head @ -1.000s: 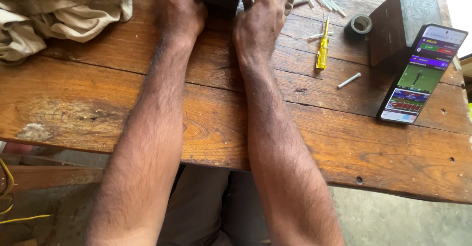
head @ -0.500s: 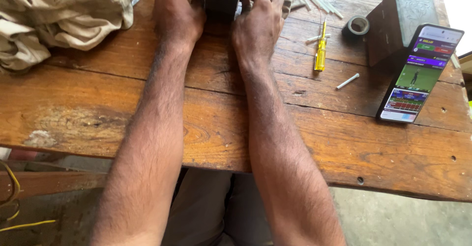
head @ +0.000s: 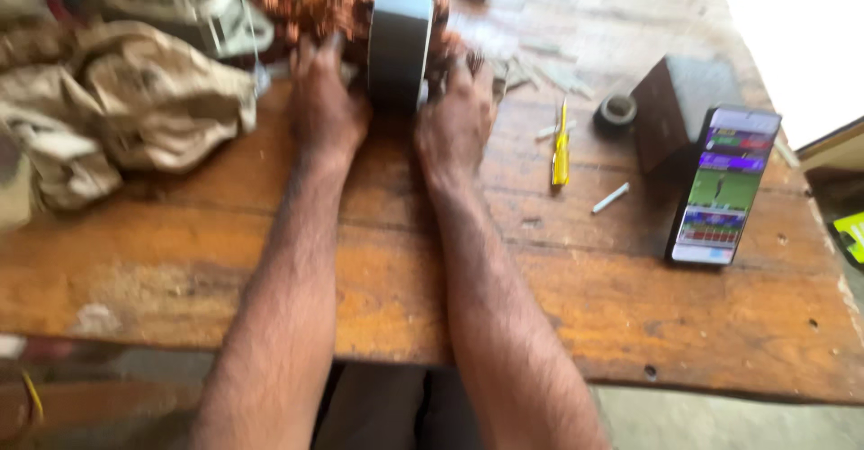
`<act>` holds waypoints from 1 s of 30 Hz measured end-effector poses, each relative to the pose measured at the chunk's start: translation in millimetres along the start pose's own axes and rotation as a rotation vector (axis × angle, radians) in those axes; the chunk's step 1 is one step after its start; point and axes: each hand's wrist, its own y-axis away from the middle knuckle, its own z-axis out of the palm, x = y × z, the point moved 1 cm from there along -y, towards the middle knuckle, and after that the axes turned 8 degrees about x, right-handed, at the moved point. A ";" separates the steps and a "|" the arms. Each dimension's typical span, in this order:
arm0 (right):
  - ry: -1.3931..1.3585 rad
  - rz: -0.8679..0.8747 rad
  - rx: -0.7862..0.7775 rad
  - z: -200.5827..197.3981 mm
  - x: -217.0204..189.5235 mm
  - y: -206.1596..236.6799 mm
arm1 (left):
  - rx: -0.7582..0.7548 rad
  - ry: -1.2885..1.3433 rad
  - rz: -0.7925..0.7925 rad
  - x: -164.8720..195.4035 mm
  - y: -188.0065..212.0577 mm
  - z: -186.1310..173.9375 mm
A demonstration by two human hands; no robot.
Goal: The person winds copper wire around a motor stator core by hand, feeding the wire into the slots and rotating the stator to continue the winding. The hands manipulate the wire and stator throughout the clip.
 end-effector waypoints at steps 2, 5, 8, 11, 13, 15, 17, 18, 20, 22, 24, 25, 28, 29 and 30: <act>0.030 0.043 -0.026 1.1 -2.9 -1.0 | -0.035 0.001 -0.022 0.0 1.1 -3.4; 0.010 0.130 -0.092 3.2 -0.3 -2.4 | -0.074 0.001 -0.062 1.7 0.3 -1.4; 0.008 0.117 -0.083 6.5 3.8 -1.1 | -0.106 -0.012 -0.081 -1.3 -0.3 2.5; 0.015 0.097 -0.058 10.9 7.0 0.3 | -0.140 -0.021 -0.083 -6.1 -1.6 6.2; 0.043 0.088 -0.062 13.2 9.1 0.7 | -0.173 -0.031 -0.116 -7.6 -2.4 8.4; 0.095 0.061 -0.067 15.5 10.1 -0.8 | -0.206 -0.044 -0.177 -7.4 -4.3 9.5; 0.071 0.051 -0.046 15.8 11.2 -1.0 | -0.216 -0.056 -0.177 -6.4 -4.9 9.9; 0.058 0.046 -0.037 15.8 11.5 -0.5 | -0.220 -0.063 -0.179 -5.8 -4.8 9.4; 0.066 0.033 -0.044 15.4 12.1 0.1 | -0.195 -0.065 -0.172 -3.6 -3.8 8.2; 0.065 0.021 -0.040 14.9 11.9 0.6 | -0.187 -0.077 -0.159 -2.3 -3.1 7.6; 0.061 0.015 -0.026 14.1 11.6 0.7 | -0.201 -0.094 -0.137 -1.6 -2.7 8.7; 0.068 0.023 -0.031 13.6 11.6 0.5 | -0.218 -0.095 -0.148 -1.9 -2.3 9.7; 0.066 0.054 -0.046 13.0 10.0 -0.9 | -0.211 -0.070 -0.155 -4.8 -3.6 11.7; 0.052 0.071 -0.052 12.5 9.6 -1.5 | -0.173 -0.042 -0.140 -5.0 -3.4 12.0; 0.036 0.088 -0.058 12.2 8.8 -1.7 | -0.135 -0.016 -0.126 -5.8 -3.3 11.2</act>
